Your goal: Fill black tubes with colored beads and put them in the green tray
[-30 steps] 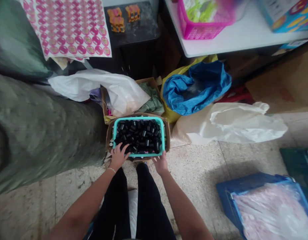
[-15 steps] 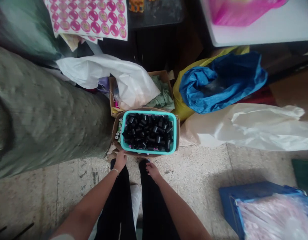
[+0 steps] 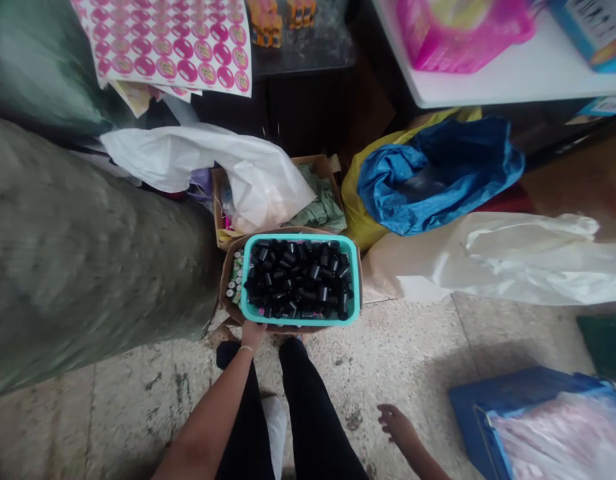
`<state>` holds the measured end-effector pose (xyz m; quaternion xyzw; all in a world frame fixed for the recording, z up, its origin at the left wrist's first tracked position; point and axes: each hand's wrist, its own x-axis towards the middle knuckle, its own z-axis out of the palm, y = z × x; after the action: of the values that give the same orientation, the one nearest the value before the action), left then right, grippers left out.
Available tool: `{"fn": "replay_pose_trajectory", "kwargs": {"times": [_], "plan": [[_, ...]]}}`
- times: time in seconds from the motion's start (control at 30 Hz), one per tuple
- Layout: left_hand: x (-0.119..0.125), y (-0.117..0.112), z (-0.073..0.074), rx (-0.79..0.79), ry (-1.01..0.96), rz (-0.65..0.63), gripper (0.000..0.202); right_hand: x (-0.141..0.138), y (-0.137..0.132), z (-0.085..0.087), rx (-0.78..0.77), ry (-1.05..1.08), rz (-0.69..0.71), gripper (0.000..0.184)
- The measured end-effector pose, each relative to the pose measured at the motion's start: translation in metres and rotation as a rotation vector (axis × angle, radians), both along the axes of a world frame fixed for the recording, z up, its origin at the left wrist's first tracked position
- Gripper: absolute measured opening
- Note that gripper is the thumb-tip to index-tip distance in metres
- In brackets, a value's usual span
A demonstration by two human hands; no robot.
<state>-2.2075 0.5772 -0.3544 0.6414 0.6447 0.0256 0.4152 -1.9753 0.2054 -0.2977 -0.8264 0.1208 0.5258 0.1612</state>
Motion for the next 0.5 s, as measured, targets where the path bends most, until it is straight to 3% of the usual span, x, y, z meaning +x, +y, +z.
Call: {"fn": "replay_pose_trajectory", "kwargs": {"times": [0.13,0.23,0.37,0.5], "plan": [[-0.028,-0.005,0.044,0.138,-0.067,0.141,0.028,-0.023,0.01,0.005,0.047,0.059,0.012,0.027],[-0.022,-0.003,0.073,0.233,-0.175,0.111,0.038,-0.049,0.037,0.009,0.144,0.108,0.022,0.03],[-0.003,0.007,0.092,0.268,-0.238,0.04,0.034,-0.07,0.07,0.016,0.261,0.152,0.044,0.033],[-0.001,0.013,0.102,0.239,-0.245,-0.059,0.04,-0.067,0.083,0.026,0.291,0.157,0.078,0.039]]}}
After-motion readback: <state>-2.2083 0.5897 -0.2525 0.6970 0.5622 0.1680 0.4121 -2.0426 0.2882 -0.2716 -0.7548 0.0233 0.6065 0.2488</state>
